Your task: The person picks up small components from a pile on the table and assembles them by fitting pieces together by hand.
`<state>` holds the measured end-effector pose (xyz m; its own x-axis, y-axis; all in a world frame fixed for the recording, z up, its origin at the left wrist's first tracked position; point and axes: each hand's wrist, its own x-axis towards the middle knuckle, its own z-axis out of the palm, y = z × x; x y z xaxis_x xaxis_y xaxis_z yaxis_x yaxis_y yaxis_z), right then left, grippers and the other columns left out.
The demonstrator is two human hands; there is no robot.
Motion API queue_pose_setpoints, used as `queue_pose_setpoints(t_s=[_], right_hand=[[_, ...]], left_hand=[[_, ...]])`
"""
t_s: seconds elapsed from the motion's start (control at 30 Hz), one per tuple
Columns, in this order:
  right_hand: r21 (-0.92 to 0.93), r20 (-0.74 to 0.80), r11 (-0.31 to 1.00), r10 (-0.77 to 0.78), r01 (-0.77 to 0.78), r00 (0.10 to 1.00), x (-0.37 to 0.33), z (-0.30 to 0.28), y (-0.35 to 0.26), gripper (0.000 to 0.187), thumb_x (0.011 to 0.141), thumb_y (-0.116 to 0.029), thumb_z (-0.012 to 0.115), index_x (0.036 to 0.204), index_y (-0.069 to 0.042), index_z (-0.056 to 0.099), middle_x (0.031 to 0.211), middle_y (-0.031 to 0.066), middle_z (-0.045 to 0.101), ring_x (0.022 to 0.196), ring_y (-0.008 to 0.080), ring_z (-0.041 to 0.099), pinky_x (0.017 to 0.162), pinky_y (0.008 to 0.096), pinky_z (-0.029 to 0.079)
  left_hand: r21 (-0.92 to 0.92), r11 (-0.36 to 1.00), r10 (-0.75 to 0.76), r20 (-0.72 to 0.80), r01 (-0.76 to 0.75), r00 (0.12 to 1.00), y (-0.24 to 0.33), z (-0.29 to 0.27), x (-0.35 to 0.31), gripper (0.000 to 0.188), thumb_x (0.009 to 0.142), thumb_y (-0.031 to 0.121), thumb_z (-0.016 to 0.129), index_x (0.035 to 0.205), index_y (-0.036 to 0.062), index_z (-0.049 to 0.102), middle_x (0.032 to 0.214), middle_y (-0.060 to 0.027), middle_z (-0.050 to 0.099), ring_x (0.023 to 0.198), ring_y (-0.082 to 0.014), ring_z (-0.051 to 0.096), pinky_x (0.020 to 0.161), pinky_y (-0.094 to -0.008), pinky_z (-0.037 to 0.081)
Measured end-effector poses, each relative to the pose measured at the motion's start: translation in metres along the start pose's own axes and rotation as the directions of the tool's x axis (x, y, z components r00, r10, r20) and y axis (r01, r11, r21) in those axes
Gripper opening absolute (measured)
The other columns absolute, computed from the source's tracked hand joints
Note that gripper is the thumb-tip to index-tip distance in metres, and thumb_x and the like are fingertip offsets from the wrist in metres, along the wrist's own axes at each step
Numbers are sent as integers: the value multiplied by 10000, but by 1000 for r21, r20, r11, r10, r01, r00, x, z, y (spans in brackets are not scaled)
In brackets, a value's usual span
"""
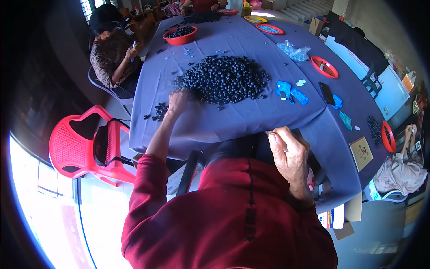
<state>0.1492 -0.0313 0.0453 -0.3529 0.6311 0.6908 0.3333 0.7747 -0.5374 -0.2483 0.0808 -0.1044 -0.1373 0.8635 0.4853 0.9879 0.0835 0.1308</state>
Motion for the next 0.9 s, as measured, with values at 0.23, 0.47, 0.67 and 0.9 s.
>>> queue_pose_setpoints(t_s=[0.23, 0.47, 0.67, 0.9], right_hand=[[-23, -28, 998, -54, 53, 998, -2, 1, 11, 138, 827, -129, 594, 763, -23, 534, 612, 106, 543, 502, 262, 561, 455, 314, 417], [-15, -1, 1000, 4, -4, 1000, 1, 0, 7, 150, 857, -115, 548, 770, 7, 552, 637, 105, 553, 529, 225, 540, 502, 299, 409], [-35, 19, 999, 28, -28, 999, 1, 1, 11, 156, 864, -122, 545, 776, 8, 553, 638, 109, 560, 528, 213, 547, 500, 293, 411], [17, -101, 1000, 20, -18, 995, 4, -5, 12, 129, 850, -116, 567, 772, -14, 555, 613, 99, 554, 512, 207, 574, 475, 290, 426]], left_hand=[[-152, 982, -107, 34, 111, 994, 35, -26, 8, 151, 685, -17, 505, 818, 37, 551, 810, -190, 599, 784, -384, 572, 671, -460, 444], [-91, 969, -237, -104, 228, 966, -18, 11, 7, 156, 802, 182, 480, 856, 42, 521, 856, -197, 615, 788, -374, 595, 641, -443, 462], [-974, 206, -213, 53, 98, 976, 70, -67, 15, 147, 807, 141, 566, 912, 40, 550, 763, -56, 597, 670, -151, 575, 596, -285, 458], [-836, -530, 239, 8, 138, 971, 199, -123, -8, 128, 815, 80, 591, 907, -3, 561, 767, -79, 582, 675, -140, 551, 659, -261, 456]])
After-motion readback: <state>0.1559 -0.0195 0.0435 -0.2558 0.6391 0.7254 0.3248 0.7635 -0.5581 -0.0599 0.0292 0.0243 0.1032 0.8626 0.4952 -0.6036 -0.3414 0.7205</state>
